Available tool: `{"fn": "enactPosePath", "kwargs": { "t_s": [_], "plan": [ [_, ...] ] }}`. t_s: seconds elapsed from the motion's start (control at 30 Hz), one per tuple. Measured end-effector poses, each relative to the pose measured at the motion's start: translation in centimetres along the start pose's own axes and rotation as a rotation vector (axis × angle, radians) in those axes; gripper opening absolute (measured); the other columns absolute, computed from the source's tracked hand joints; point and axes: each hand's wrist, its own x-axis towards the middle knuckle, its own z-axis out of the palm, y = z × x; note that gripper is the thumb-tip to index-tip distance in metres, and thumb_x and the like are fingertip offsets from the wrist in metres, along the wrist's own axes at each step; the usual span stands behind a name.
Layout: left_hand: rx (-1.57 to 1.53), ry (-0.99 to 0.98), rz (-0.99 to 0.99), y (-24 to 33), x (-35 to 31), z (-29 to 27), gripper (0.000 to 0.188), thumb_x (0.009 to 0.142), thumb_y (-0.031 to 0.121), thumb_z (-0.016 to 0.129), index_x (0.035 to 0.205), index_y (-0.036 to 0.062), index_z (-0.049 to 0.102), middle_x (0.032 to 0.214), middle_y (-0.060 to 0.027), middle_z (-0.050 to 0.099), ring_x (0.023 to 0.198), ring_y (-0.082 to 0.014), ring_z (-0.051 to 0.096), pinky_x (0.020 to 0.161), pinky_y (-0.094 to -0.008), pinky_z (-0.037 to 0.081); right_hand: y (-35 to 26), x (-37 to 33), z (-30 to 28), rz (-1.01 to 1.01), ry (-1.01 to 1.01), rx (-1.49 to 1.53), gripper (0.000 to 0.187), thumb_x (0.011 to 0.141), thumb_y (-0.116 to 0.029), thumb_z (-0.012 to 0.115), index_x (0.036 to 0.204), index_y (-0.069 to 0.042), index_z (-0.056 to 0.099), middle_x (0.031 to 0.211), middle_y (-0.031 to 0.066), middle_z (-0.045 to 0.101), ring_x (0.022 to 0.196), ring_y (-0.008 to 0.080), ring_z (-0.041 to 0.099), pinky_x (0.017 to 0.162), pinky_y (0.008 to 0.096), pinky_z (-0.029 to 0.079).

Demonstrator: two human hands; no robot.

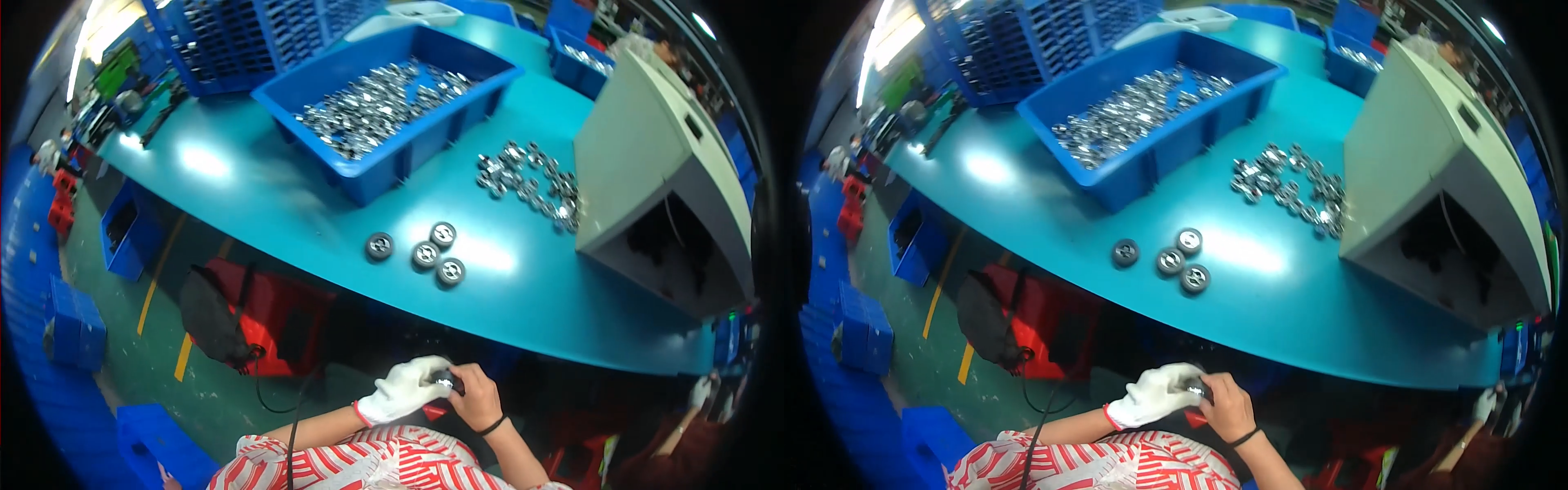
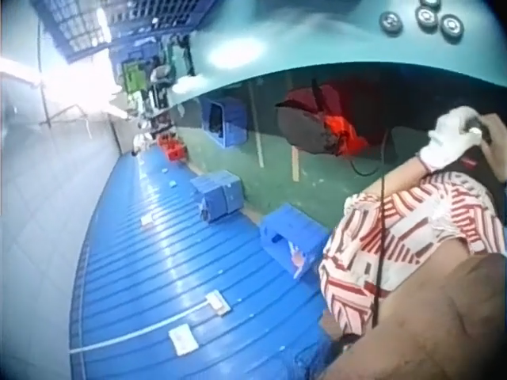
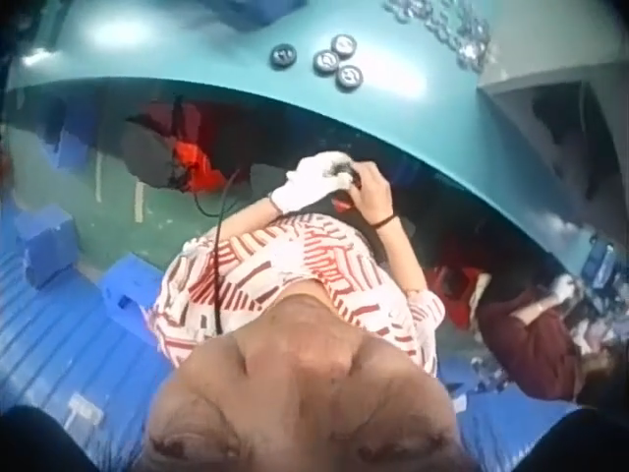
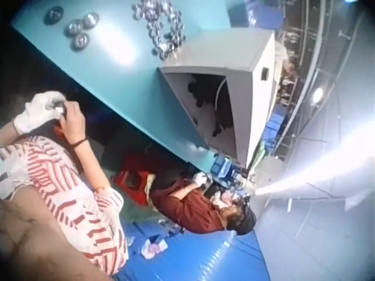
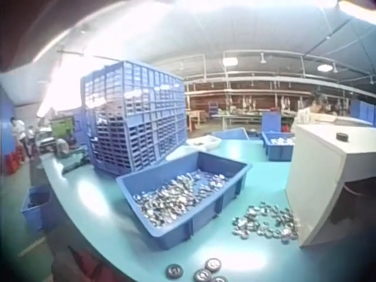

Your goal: The person is assembling fidget spinners by pressing metal center bearings into black outer rings at a factory workbench.

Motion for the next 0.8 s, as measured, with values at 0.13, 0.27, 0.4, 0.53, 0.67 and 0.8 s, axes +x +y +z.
{"fn": "enactPosePath", "kwargs": {
  "t_s": [0.13,0.27,0.4,0.53,0.67,0.8],
  "plan": [
    [0.284,0.089,0.233,0.6,-0.2,-0.2,0.033,0.078,0.019,0.067,0.107,0.005,0.063,0.092,-0.0153,0.065,0.084,-0.0305,0.063,0.075,-0.0353,0.05,0.8,-0.1,0.7,0.008,0.043,-0.047,0.031,0.063,-0.005,0.076,0.089,-0.005,0.059,0.079,0.0115,0.06,0.066,0.0286,0.062,0.057,0.0326,0.051],
    [0.058,0.219,0.188,-1.5,0.4,0.3,0.032,0.08,0.019,0.066,0.108,0.0029,0.062,0.097,-0.0143,0.066,0.088,-0.0245,0.065,0.078,-0.0307,0.05,1.0,0.6,1.5,0.094,0.039,0.063,0.034,0.063,-0.007,0.08,0.09,-0.003,0.061,0.079,0.0119,0.06,0.064,0.0262,0.062,0.057,0.0325,0.051],
    [-0.123,0.127,0.094,-1.3,0.2,0.4,0.031,0.083,0.021,0.063,0.108,0.0017,0.06,0.1,-0.0145,0.064,0.094,-0.0244,0.063,0.082,-0.0314,0.049,1.2,1.0,0.7,0.073,-0.046,-0.063,0.036,0.063,-0.003,0.078,0.092,-0.002,0.057,0.082,0.0143,0.06,0.071,0.0292,0.062,0.064,0.0333,0.051],
    [0.253,0.137,0.17,-1.5,0.1,0.3,0.034,0.083,0.026,0.063,0.106,0.0027,0.057,0.107,-0.0157,0.06,0.096,-0.0325,0.061,0.08,-0.0388,0.05,0.3,1.7,-0.5,0.265,-0.318,-0.088,0.041,0.081,-0.023,0.069,0.114,-0.006,0.052,0.095,0.02,0.066,0.091,0.0325,0.065,0.077,0.0433,0.05],
    [0.08,0.174,0.258,-2.7,0.9,0.2,0.033,0.084,0.024,0.064,0.106,0.0015,0.055,0.098,-0.0152,0.063,0.088,-0.0301,0.063,0.075,-0.0366,0.05,-1.4,2.1,-1.4,0.244,-0.207,0.049,0.033,0.082,-0.016,0.067,0.109,-0.001,0.055,0.091,0.0196,0.065,0.086,0.032,0.065,0.075,0.0372,0.051],
    [-0.533,0.089,-0.092,-1.3,1.1,0.2,0.036,0.086,0.029,0.063,0.107,-0.0005,0.057,0.089,-0.0104,0.063,0.079,-0.0228,0.06,0.072,-0.0307,0.048,-0.1,1.8,-0.7,0.333,-0.139,0.294,0.034,0.085,-0.012,0.063,0.113,0.004,0.053,0.101,0.0221,0.063,0.092,0.0307,0.064,0.079,0.0355,0.05]
  ]
}}
